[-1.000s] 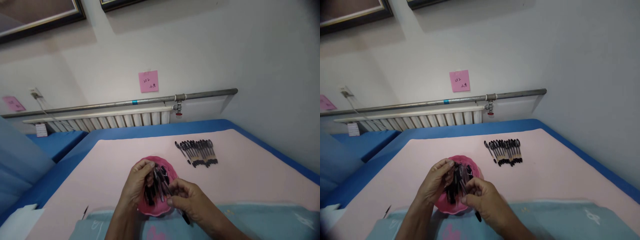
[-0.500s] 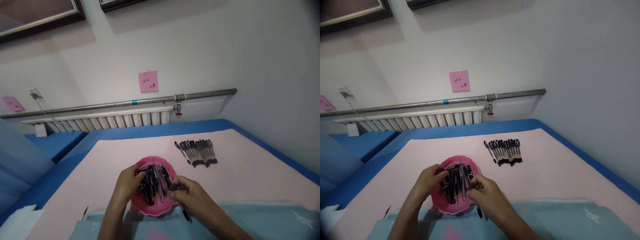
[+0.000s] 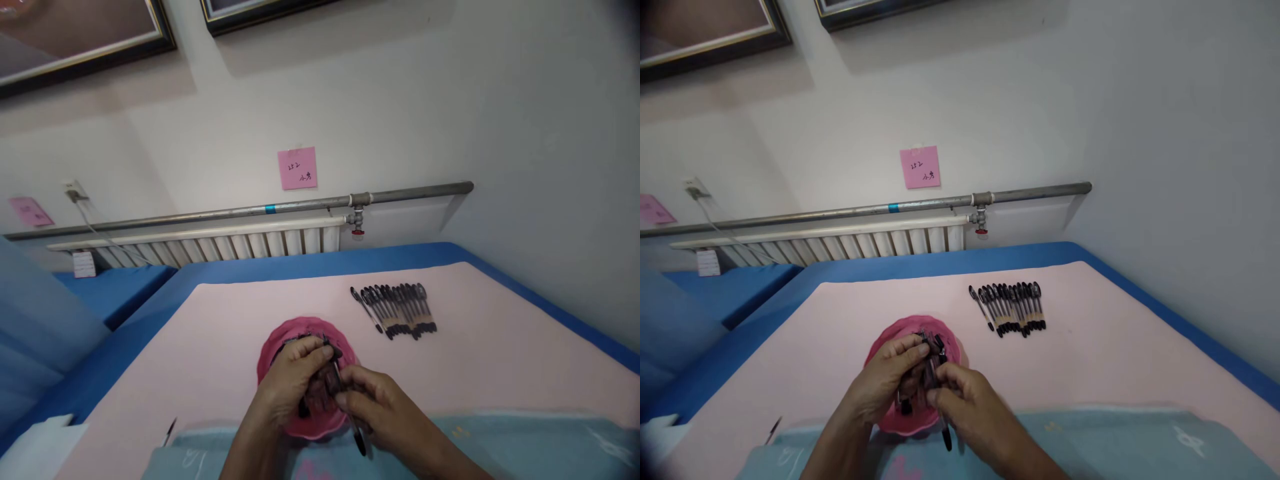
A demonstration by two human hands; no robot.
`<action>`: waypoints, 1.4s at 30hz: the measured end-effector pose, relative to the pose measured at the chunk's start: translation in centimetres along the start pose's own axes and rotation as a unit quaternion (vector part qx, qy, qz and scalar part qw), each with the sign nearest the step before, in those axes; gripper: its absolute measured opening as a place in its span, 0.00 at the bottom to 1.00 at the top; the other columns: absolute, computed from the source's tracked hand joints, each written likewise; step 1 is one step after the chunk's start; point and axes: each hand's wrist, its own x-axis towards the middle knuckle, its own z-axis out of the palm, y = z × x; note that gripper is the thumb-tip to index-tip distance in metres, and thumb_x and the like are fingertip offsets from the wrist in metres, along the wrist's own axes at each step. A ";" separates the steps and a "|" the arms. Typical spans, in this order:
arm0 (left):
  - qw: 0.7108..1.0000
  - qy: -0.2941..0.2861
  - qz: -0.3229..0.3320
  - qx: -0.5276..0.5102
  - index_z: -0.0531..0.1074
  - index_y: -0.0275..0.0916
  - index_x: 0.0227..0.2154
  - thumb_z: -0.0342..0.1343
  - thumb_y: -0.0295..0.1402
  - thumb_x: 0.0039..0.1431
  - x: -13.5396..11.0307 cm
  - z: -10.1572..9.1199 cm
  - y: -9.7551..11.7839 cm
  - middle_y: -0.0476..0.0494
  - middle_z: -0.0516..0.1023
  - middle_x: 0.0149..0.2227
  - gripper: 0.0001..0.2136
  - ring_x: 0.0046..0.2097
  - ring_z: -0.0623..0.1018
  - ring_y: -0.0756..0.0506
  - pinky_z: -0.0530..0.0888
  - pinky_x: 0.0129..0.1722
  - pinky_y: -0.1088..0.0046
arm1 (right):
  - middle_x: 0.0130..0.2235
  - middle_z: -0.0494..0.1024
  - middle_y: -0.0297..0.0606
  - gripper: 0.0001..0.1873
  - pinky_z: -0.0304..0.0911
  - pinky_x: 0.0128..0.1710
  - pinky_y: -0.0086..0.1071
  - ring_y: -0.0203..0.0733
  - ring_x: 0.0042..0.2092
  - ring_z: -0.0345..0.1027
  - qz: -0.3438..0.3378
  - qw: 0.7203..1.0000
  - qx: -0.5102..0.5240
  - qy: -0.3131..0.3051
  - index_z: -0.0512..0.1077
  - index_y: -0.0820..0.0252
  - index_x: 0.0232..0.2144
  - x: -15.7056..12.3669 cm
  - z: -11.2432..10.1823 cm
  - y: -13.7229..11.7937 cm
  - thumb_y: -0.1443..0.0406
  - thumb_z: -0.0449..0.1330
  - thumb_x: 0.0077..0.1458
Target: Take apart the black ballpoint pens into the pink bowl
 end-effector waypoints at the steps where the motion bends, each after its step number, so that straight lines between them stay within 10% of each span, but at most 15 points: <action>1: 1.000 0.006 0.006 -0.003 0.65 0.37 0.21 0.65 0.44 0.41 0.1 0.1 0.0 0.57 0.59 0.14 0.17 0.14 0.52 0.59 0.46 0.14 0.79 | 0.18 0.59 0.25 0.02 0.46 0.21 0.27 0.30 0.21 0.50 -0.002 1.000 -0.004 -0.001 0.65 0.58 0.25 0.0 0.0 0.0 0.67 0.55 0.48; 25: 0.987 0.132 0.088 -0.030 0.61 0.39 0.20 0.63 0.45 0.43 0.4 -1.6 0.5 0.60 0.57 0.14 0.18 0.15 0.53 0.58 0.48 0.15 0.80 | 0.17 0.61 0.25 0.06 0.42 0.21 0.27 0.30 0.21 0.51 0.009 0.995 -0.085 0.050 0.64 0.57 0.20 -0.2 0.0 0.8 0.72 0.57 0.40; 34: 0.905 0.240 0.091 0.340 0.66 0.39 0.17 0.60 0.40 0.44 0.9 -4.9 0.2 0.53 0.65 0.16 0.12 0.21 0.63 0.51 0.56 0.22 0.76 | 0.15 0.59 0.23 0.05 0.44 0.17 0.25 0.27 0.16 0.49 0.045 0.994 0.038 0.097 0.61 0.57 0.22 0.7 -1.0 -0.3 0.66 0.55 0.44; 42: 0.909 -0.029 0.085 0.406 0.68 0.38 0.24 0.54 0.35 0.50 0.3 -0.2 -0.6 0.52 0.70 0.23 0.06 0.26 0.67 0.50 0.59 0.25 0.76 | 0.16 0.64 0.24 0.12 0.46 0.16 0.23 0.27 0.15 0.52 0.028 0.964 0.197 0.175 0.61 0.57 0.23 1.0 -1.3 -0.3 0.60 0.61 0.44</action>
